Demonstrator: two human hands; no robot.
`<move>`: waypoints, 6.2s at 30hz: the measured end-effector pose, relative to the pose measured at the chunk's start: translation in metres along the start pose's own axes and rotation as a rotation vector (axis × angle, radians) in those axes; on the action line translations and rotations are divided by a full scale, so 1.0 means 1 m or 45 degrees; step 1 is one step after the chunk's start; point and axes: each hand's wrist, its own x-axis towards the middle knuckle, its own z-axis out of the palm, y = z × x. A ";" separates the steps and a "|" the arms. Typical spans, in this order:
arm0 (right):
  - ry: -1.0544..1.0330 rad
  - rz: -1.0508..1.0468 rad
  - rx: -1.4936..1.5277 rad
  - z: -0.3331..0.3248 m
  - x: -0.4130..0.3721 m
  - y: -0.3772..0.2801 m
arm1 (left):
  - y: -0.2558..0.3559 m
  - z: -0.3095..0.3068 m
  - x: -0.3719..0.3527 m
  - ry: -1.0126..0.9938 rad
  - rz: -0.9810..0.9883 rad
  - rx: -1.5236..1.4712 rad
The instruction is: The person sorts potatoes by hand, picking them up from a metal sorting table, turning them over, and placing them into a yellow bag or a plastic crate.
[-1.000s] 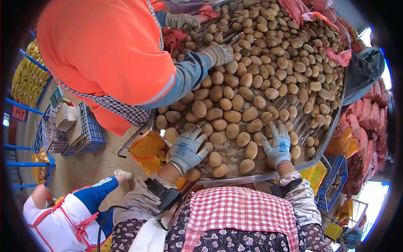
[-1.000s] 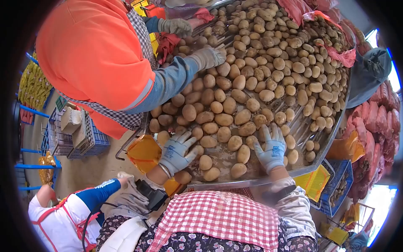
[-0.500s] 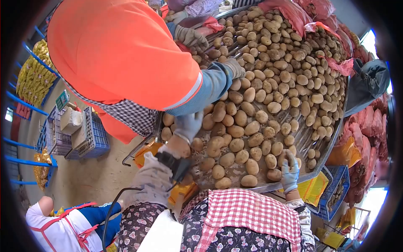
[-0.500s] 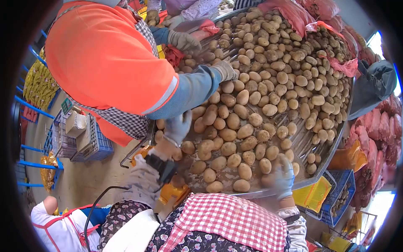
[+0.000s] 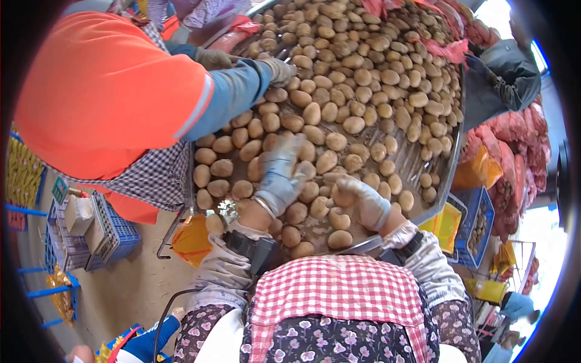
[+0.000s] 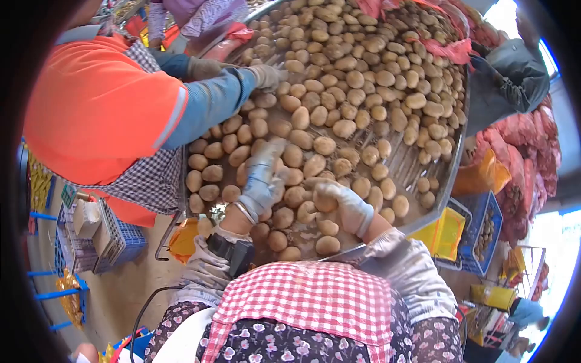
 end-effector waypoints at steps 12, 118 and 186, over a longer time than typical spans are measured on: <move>-0.111 -0.155 0.583 -0.008 -0.027 0.015 | -0.026 -0.028 -0.065 -0.220 -0.009 1.115; -0.341 -1.190 -2.303 -0.102 0.081 -0.073 | 0.028 -0.002 -0.056 -0.303 -0.524 1.067; 0.078 -0.458 -2.127 -0.019 0.109 -0.058 | -0.032 -0.086 -0.009 0.183 -0.882 1.227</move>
